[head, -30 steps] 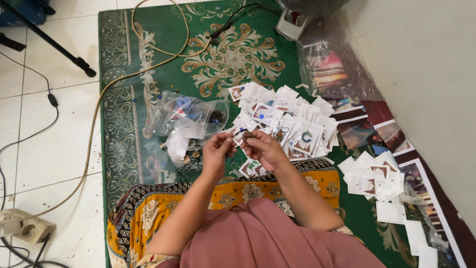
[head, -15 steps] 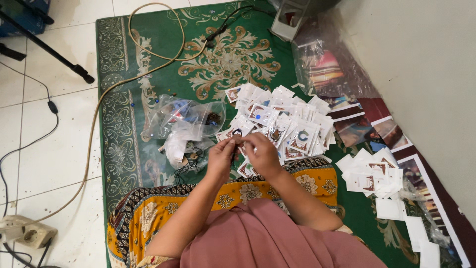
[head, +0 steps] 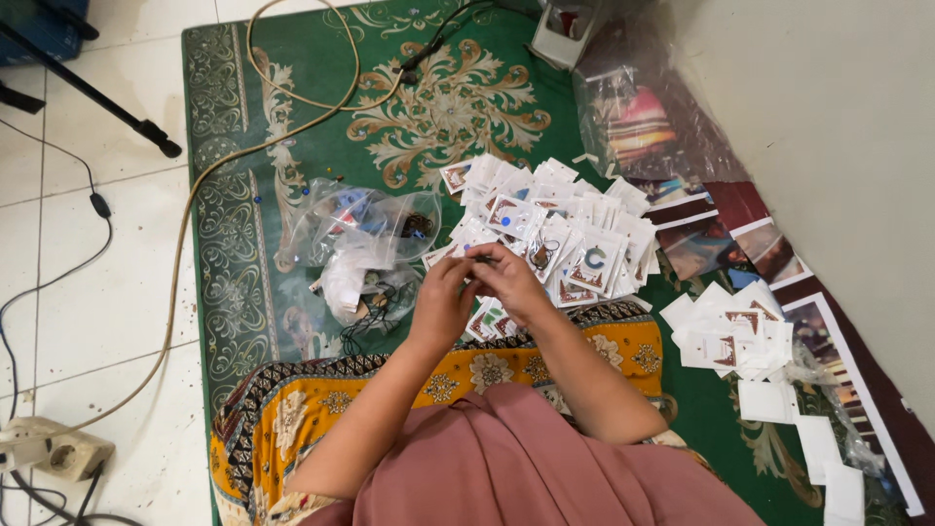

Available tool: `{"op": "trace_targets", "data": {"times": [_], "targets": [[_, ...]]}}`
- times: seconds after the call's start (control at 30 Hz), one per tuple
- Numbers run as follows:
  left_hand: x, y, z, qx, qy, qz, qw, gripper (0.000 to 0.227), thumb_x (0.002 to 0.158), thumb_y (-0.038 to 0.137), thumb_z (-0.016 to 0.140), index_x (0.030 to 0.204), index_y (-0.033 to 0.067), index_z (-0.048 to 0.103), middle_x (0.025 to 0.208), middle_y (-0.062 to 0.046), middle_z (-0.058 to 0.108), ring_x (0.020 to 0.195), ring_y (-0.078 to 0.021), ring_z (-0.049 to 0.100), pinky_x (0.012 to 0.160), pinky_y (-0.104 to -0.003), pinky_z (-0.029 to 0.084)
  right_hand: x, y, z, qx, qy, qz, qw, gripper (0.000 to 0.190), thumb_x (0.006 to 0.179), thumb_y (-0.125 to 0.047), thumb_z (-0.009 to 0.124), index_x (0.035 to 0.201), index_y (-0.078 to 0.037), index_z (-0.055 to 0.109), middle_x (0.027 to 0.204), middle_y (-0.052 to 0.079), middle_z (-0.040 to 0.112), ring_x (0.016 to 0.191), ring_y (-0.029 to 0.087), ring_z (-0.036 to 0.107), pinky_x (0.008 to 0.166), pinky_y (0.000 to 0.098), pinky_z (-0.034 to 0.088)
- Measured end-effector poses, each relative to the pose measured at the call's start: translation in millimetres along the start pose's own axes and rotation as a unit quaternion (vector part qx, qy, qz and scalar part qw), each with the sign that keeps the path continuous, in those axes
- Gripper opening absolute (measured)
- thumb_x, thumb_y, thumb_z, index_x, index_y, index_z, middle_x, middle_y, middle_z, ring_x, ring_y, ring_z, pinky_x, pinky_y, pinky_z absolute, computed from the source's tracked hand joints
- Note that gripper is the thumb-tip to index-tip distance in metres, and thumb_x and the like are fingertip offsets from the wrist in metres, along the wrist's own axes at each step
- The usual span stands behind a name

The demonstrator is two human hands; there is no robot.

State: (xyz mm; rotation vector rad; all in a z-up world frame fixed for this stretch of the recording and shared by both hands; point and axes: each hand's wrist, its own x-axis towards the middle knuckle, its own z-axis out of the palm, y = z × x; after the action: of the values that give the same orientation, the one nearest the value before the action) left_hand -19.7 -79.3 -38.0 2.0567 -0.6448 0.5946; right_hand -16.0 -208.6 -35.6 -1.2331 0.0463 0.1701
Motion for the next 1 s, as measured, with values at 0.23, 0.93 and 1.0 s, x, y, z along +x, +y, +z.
{"op": "trace_targets", "data": {"times": [0.23,0.93,1.0], "targets": [[3.3,-15.3,-14.8,-0.238,-0.002,-0.265,0.935,0.014,0.077,0.001,0.059,0.088,0.0063,0.065,0.082,-0.012,0.065,0.078,-0.0205,0.063,0.07,-0.029,0.047,-7.0,-20.4,-23.9,-0.11,-0.054,0.032,0.992,0.024,0.083,-0.001,0.05,0.106,0.0,0.046,0.087,0.013,0.062,0.072,0.015,0.06,0.056,0.0249,0.056],[12.8,-3.5,-14.9,-0.129,-0.025,-0.21,0.969,0.011,0.074,0.003,0.064,0.081,0.0106,0.066,0.071,-0.007,0.063,0.067,-0.022,0.063,0.06,-0.029,0.048,1.0,3.3,-6.7,-0.163,0.029,-0.046,0.985,0.021,0.081,-0.005,0.058,0.101,-0.01,0.057,0.081,0.011,0.066,0.064,0.011,0.063,0.047,0.0137,0.05],[8.6,-18.1,-10.0,-0.211,-0.022,-0.274,0.938,0.013,0.074,0.004,0.062,0.085,0.0093,0.065,0.071,-0.008,0.063,0.067,-0.0154,0.06,0.063,-0.028,0.048,0.5,1.6,-3.7,-0.027,0.015,-0.038,0.999,0.023,0.08,0.001,0.055,0.103,-0.002,0.054,0.085,0.016,0.064,0.06,0.014,0.063,0.041,0.0141,0.048]]}}
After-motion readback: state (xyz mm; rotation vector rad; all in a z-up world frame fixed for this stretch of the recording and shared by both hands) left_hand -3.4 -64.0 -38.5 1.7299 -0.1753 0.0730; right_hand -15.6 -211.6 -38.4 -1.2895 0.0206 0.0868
